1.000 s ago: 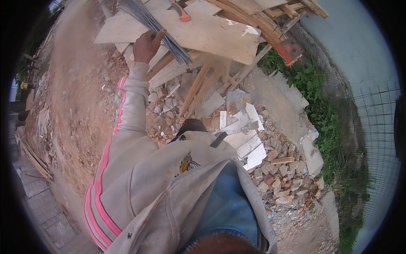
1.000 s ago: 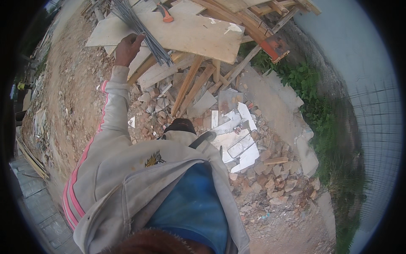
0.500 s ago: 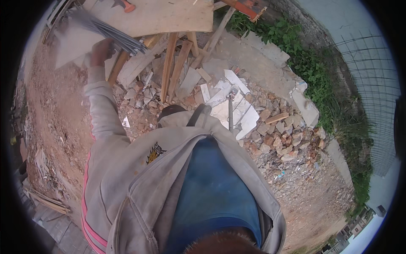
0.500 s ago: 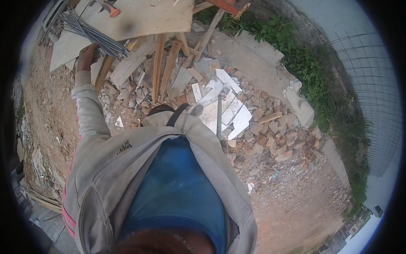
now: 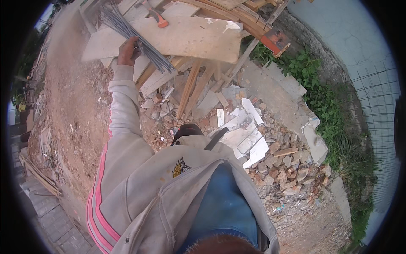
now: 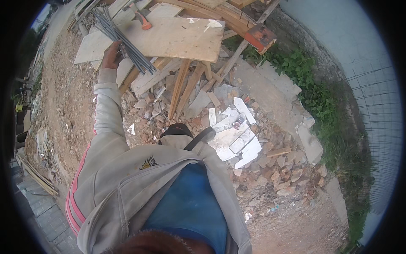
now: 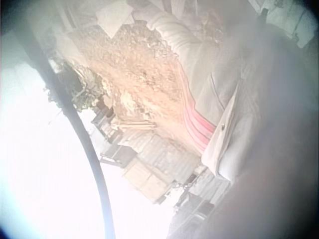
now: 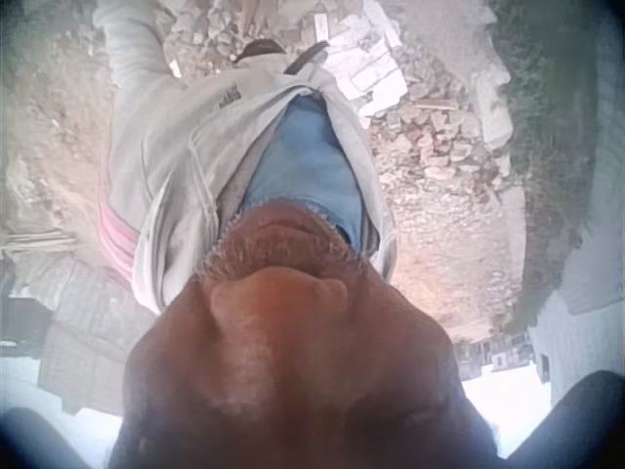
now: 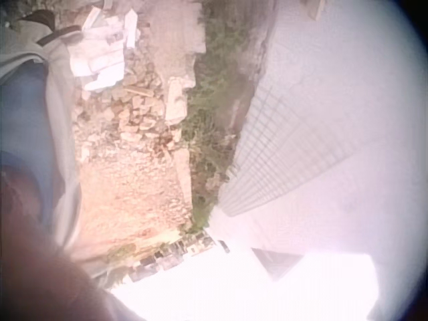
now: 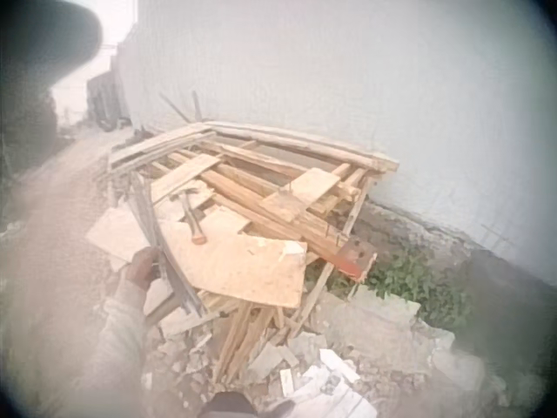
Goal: The person repeatedly bends thin metal rods into a U-shape using a hammer and a wooden plank as a makeshift anvil. They pick up a rod, position it on the wood, and strike it with the hammer to create a bend, then place the finished piece aside.
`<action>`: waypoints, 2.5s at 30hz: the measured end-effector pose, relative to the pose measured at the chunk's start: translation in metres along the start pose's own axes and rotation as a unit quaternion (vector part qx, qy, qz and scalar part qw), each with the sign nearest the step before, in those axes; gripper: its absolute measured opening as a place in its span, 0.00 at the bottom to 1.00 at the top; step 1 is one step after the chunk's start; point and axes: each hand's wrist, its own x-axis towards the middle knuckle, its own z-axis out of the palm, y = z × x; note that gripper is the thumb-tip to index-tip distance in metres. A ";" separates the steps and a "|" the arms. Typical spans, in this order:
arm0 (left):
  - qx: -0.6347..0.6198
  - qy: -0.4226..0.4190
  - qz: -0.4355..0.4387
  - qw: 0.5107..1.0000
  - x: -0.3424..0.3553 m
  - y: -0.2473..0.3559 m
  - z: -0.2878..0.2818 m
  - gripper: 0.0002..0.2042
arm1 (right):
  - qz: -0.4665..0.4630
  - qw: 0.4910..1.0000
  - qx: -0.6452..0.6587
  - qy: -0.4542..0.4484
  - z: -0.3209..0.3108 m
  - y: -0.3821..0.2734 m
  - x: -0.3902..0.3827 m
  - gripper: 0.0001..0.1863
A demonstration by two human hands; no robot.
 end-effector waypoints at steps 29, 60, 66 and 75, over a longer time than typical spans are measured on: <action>-0.278 -0.127 0.213 0.928 -0.181 0.023 0.215 0.10 | -0.035 0.942 0.112 0.316 -0.218 0.112 -0.121 0.10; 0.082 0.163 0.243 0.953 0.096 0.044 0.495 0.22 | 0.157 0.912 -0.118 0.360 -0.301 0.128 -0.031 0.25; 0.225 0.167 0.225 0.933 0.099 0.035 0.497 0.21 | 0.115 0.927 -0.131 0.331 -0.360 0.135 0.001 0.26; 0.382 0.145 0.185 0.894 0.108 0.016 0.481 0.21 | 0.162 0.941 -0.159 0.249 -0.432 0.147 0.019 0.30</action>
